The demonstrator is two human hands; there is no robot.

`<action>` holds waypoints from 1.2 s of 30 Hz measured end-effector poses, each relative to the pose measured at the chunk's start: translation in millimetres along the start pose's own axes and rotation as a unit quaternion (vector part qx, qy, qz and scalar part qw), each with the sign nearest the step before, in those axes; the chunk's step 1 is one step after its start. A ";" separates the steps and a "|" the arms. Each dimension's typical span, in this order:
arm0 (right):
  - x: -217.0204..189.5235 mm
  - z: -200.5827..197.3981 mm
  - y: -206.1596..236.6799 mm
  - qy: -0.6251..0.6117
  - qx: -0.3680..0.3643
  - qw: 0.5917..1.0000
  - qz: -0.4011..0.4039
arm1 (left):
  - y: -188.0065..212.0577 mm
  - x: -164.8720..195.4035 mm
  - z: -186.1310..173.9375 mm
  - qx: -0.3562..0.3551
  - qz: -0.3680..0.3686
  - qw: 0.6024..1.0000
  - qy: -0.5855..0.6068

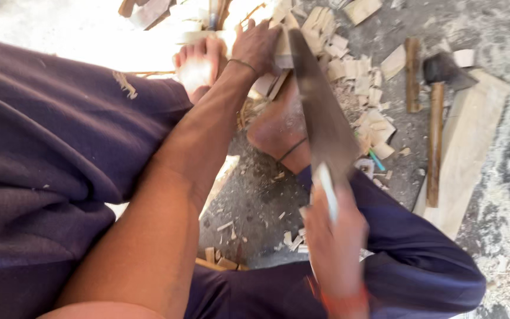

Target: The person sits on the floor and uses a hand saw to cut a small wooden block held between their feet. After sawing, they use a hammer to split the block further. Wood shavings and other cut pieces are scattered around the workspace.

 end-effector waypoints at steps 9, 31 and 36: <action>22.1 -16.9 48.4 -0.050 0.010 0.996 0.072 | -1.3 -1.7 2.8 0.017 -0.013 1.000 0.002; 58.8 -47.2 77.2 -0.059 0.005 0.969 0.241 | 6.6 14.6 -15.5 0.012 -0.015 0.999 -0.031; 58.4 -30.8 69.3 -0.124 0.034 0.981 0.148 | 6.5 12.7 -11.5 -0.010 -0.031 0.999 -0.039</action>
Point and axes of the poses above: each hand's wrist, its own y-axis away from the middle knuckle, its own z-axis out of the palm, x = y × z, the point moved 9 cm from there along -y, towards the middle knuckle, and after that the axes turned 7 degrees about y, right-handed, at the moved point
